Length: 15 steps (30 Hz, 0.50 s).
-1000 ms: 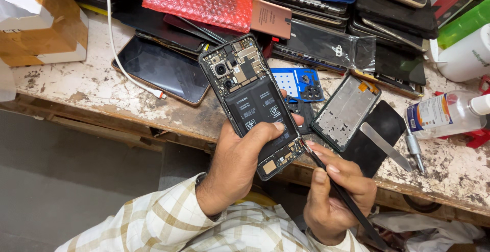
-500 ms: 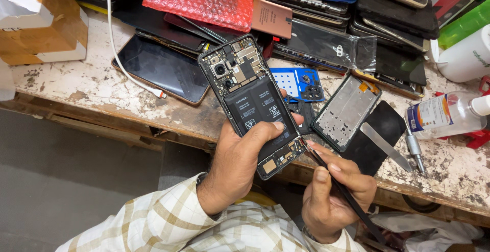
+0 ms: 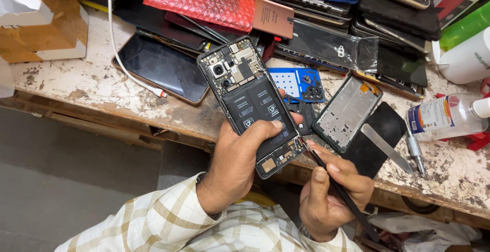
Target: The person disassembles a mobile phone on a workbench, using a prying tool to detach components and handling various internal parts and screens.
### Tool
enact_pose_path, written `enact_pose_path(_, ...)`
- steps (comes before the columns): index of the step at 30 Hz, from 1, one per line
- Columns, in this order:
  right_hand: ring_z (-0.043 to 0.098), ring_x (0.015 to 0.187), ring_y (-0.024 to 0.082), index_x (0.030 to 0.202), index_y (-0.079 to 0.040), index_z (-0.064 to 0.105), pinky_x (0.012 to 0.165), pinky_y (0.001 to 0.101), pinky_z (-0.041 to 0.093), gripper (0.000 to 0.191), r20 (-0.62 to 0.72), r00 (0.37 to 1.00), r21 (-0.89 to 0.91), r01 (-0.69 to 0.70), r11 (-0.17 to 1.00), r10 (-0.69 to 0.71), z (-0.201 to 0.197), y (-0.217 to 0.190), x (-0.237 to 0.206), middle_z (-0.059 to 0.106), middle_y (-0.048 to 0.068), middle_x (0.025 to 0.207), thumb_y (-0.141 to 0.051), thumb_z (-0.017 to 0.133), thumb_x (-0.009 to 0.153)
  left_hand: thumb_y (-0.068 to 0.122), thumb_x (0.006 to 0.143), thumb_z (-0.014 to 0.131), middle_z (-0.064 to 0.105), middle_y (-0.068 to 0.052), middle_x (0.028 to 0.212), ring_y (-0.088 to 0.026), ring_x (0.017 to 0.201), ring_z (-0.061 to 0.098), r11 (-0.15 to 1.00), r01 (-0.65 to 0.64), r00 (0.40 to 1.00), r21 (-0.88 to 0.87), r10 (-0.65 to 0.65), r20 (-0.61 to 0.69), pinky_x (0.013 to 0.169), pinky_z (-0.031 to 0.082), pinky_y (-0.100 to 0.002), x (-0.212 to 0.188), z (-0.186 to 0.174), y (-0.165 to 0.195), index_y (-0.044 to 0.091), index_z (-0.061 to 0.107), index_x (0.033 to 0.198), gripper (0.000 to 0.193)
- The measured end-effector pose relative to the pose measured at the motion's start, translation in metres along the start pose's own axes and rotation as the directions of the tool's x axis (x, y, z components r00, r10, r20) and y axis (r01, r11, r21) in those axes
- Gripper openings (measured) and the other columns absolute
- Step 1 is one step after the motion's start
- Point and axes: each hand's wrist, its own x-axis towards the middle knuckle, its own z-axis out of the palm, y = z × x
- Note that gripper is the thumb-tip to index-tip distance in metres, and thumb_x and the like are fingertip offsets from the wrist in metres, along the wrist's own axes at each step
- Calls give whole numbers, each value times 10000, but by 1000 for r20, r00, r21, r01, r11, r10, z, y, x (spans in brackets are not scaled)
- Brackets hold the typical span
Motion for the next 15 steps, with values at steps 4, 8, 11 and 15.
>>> enact_pose_path(4,732,1055,334,1165,-16,474,1055,474,600,209,15,1000,9,-2,1000,1,-1,2,0,657,222,1067,54,627,1041,-11,938,528,733,-205,1118,-228,976,724,1000,-5,1000,21,5,1,884,604,-349,0,0,-2,-116,573,1280,361)
enact_pose_path(8,730,1010,321,1150,-8,470,1032,445,601,205,-22,1000,59,-4,998,5,-2,2,3,659,252,1060,65,618,1028,-16,928,538,731,-205,1114,-227,968,729,1000,-17,1000,1,17,1,869,611,-347,0,1,0,-73,562,1306,383)
enact_pose_path(11,734,967,320,1135,5,466,991,433,620,185,-23,999,62,-29,998,30,-4,-4,7,638,255,1050,68,606,1031,-14,917,537,731,-205,1109,-228,931,733,1000,-18,1000,6,18,-3,831,621,-355,-1,2,2,-54,551,1318,403)
enact_pose_path(15,740,983,355,1157,3,440,997,466,635,209,60,998,-55,-32,998,36,-7,-18,14,620,259,1058,56,597,1030,-2,930,536,744,-191,1113,-204,930,738,996,-20,1000,82,19,3,832,623,-336,-4,3,5,-81,596,1270,354)
